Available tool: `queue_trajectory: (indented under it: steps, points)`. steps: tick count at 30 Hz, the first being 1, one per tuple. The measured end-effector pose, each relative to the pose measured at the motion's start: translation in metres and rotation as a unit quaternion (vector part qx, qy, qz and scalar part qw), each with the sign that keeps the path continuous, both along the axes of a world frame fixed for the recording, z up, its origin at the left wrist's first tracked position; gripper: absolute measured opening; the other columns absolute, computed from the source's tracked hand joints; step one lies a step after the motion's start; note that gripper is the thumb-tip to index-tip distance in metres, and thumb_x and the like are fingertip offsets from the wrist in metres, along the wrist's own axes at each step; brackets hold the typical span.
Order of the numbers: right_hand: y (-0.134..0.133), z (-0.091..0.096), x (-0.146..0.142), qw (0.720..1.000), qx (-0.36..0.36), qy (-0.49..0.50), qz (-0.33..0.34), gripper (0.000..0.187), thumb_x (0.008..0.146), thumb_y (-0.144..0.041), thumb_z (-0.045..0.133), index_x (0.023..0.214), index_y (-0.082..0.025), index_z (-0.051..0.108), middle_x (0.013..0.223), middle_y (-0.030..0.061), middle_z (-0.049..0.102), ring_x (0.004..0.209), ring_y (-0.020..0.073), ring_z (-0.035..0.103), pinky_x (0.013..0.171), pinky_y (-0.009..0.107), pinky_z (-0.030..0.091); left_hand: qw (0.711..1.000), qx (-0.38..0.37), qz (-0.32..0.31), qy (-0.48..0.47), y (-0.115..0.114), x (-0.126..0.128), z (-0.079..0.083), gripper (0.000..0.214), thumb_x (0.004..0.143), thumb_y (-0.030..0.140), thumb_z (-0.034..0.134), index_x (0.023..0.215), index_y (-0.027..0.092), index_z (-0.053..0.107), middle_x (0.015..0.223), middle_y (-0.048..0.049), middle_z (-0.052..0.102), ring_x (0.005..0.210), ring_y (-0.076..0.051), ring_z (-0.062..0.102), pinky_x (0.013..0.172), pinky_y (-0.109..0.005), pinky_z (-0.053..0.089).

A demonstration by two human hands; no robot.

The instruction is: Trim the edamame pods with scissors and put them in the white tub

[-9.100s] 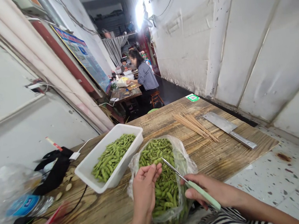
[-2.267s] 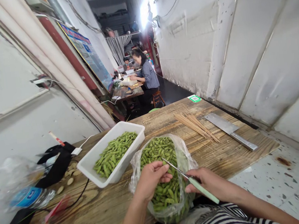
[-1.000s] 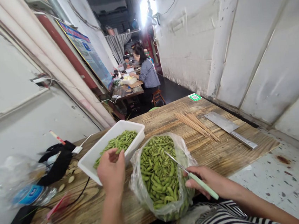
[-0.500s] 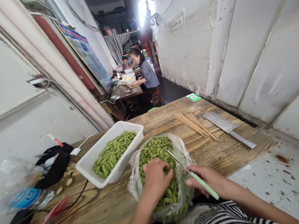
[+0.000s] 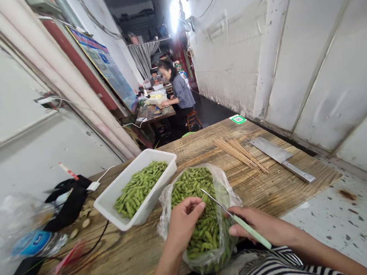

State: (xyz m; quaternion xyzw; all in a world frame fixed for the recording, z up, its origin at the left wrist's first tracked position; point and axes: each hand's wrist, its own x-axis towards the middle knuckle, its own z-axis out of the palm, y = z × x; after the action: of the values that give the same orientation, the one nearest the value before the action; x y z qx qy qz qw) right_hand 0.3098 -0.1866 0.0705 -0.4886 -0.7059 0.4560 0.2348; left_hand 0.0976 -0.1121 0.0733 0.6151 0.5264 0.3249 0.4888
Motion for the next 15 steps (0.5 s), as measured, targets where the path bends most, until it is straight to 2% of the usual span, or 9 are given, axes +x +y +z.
queue_trajectory:
  steps: [6, 10, 15]
  points:
    - [-0.001, 0.002, -0.002, 1.0, -0.002, 0.005, -0.005, 0.044, 0.086, -0.056, 0.05, 0.092, -0.013, 0.057, 0.071, 0.0003, 0.055, 0.056, 0.0108, 0.048, 0.048, 0.019, 0.036, 1.0, 0.008, 0.012, 0.005, -0.001, -0.003, -0.003, 0.026, 0.067, 0.039, 0.069, 0.078, 0.016, 0.069, 0.073, -0.0024, 0.068, 0.068, -0.017, 0.057, 0.065, -0.026, 0.042]
    - [-0.002, 0.001, -0.007, 0.997, -0.042, 0.055, -0.015, 0.042, 0.086, -0.056, 0.051, 0.088, -0.014, 0.056, 0.058, -0.0046, 0.048, 0.048, 0.0089, 0.044, 0.043, 0.018, 0.032, 1.0, 0.003, 0.017, 0.011, -0.003, -0.003, -0.004, 0.026, 0.067, 0.039, 0.069, 0.078, 0.016, 0.069, 0.069, -0.0012, 0.066, 0.064, -0.015, 0.055, 0.062, -0.024, 0.04]
    - [0.0, -0.009, -0.012, 0.986, -0.112, 0.117, -0.038, 0.046, 0.079, -0.061, 0.057, 0.084, -0.015, 0.055, 0.048, -0.0085, 0.041, 0.04, 0.0073, 0.039, 0.037, 0.017, 0.027, 0.995, -0.007, 0.071, -0.075, -0.003, -0.001, -0.007, 0.029, 0.062, 0.037, 0.074, 0.08, 0.016, 0.068, 0.065, 0.0012, 0.062, 0.062, -0.013, 0.053, 0.06, -0.022, 0.04]
